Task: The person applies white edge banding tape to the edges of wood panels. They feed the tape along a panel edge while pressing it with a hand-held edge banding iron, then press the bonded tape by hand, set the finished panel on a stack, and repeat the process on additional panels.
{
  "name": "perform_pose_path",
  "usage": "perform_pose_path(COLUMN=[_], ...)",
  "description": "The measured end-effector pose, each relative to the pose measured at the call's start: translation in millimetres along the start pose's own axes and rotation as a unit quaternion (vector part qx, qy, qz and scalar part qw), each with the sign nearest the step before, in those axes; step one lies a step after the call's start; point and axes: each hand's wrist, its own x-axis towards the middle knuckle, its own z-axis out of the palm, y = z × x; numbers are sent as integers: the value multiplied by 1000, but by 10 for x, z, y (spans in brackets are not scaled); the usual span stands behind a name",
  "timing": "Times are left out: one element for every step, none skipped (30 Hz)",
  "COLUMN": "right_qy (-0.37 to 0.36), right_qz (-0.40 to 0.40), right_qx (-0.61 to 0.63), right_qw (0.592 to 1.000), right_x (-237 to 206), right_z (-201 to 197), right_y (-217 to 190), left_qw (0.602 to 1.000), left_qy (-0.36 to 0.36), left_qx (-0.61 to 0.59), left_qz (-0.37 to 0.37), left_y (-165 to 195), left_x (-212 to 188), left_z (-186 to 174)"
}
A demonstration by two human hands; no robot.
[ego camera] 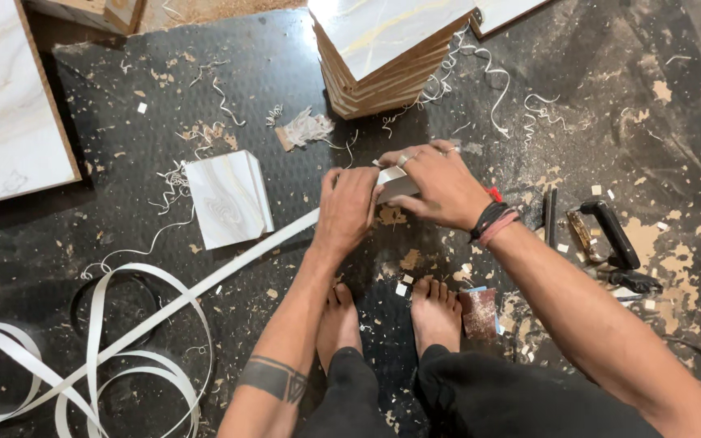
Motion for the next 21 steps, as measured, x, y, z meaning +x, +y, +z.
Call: perform_pose_path(right_qy=[-11,-22,-33,-25,-17,-7,4,15,26,35,45,54,47,39,30,32,34,38,35,29,24], right_qz=[44,89,134,171,206,238,246,254,262,265,267,268,269,270,268,287,307,326,309,294,280], right_qx=[19,38,57,117,174,229,291,352,412,411,407,404,330,254,177,172,166,160,150,143,137], right_qw=[999,995,989,978,963,944,924,901,872,872,872,873,904,928,947,942,937,931,938,945,950], right_x=[-40,-86,-147,-230,-313,-385,-466,-553,-627,-697,-758,-808,-851,-890,-924,-946,-968,-980,-979,-972,-973], right_z=[9,19,34,50,60,66,74,79,95,106,104,110,124,142,167,213,269,319,365,423,462], right_y=[12,47,85,123,178,248,305,351,386,419,458,488,506,517,521,508,480,460,451,431,396], left_qw=[1000,998,995,995,994,993,992,992,992,993,994,994,995,995,995,993,991,988,987,987,986], left_qy=[3,7,9,-4,-15,-23,-34,-44,-56,-54,-50,-46,-50,-56,-61,-69,-79,-88,-85,-86,-88], left_qx=[17,33,49,48,48,49,45,40,34,21,8,-5,-7,-10,-11,13,35,58,70,81,92], left_qz=[27,55,82,90,98,108,110,111,112,106,101,95,91,87,82,92,102,115,115,113,111], left_y=[28,57,94,139,177,208,248,295,332,365,391,403,400,383,364,346,334,314,290,272,264], left_x=[24,67,100,117,151,200,240,275,295,303,316,320,308,285,256,222,183,165,157,132,98], left_z=[-17,-29,-40,-47,-47,-39,-19,18,51,90,139,187,226,257,291,322,354,383,404,412,410])
